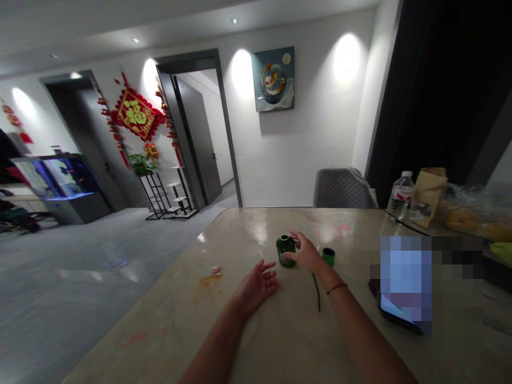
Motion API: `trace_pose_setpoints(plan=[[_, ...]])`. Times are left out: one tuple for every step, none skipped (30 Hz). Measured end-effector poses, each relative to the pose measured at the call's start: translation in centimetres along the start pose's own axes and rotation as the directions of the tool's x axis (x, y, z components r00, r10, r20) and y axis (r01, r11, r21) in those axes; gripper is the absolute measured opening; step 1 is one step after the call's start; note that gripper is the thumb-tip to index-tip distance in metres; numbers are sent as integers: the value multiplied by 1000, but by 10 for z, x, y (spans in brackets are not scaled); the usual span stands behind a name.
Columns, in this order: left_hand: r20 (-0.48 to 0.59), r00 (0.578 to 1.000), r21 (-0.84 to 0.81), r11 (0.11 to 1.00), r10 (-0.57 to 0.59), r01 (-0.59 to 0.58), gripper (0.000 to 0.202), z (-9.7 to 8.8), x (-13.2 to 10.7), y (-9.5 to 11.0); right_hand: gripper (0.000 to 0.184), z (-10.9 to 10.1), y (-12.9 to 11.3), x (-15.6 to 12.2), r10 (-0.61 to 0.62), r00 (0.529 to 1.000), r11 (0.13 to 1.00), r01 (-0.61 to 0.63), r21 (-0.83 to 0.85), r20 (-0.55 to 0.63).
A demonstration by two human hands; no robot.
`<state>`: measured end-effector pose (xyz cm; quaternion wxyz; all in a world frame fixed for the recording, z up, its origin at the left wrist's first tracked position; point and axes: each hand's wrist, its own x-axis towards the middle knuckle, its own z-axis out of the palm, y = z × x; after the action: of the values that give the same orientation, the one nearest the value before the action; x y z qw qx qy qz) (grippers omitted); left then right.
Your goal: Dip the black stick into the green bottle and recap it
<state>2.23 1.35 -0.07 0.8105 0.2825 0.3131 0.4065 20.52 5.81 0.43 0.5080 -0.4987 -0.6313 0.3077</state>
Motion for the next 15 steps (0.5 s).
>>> trace_pose_setpoints(plan=[[-2,1000,2,1000,2,-2,28,0,0,0,71,0,3,0,7,1000,1000,-7,10,13],[-1,1000,5,1000,4,-4,28,0,0,0,70,1,5,0,13,1000,1000,-13,23,23],[1,1000,7,1000,6,-6,27,0,0,0,70,1,6,0,17,999,999,-18,37,31],[4,1000,8,1000,8,-8,26,0,0,0,71,2,7,0,18,999,999,-20,49,40],[5,1000,8,1000,9,-9,26,0,-1,-1,71,2,7,0,17,999,998,-19,57,51],[5,1000,7,1000,10,-10,25,0,-1,-1,71,2,7,-1,15,998,998,-19,59,62],[4,1000,6,1000,12,-12,24,0,-1,-1,71,2,7,-1,16,997,998,-20,55,73],[1,1000,5,1000,14,-14,24,1,-1,-1,71,1,6,-1,20,996,999,-24,44,82],[-3,1000,3,1000,16,-16,24,1,-1,-1,72,0,4,-2,27,995,999,-30,31,92],[-8,1000,2,1000,17,-17,24,1,-1,-1,73,-2,2,-2,32,994,999,-35,18,106],[-14,1000,2,1000,17,-17,24,1,-1,-1,74,-5,-2,-2,37,992,999,-38,9,124],[-19,1000,3,1000,15,-14,23,1,-1,-1,73,-8,-6,-1,42,989,999,-43,3,140],[-22,1000,5,1000,13,-13,23,1,-1,-1,70,-13,-11,-1,52,988,999,-52,-6,146],[-23,1000,7,1000,14,-14,23,2,-1,-1,65,-18,-17,0,69,988,997,-66,-26,137],[-22,1000,10,1000,16,-16,23,1,-1,-1,58,-24,-22,0,94,990,994,-87,-64,106]])
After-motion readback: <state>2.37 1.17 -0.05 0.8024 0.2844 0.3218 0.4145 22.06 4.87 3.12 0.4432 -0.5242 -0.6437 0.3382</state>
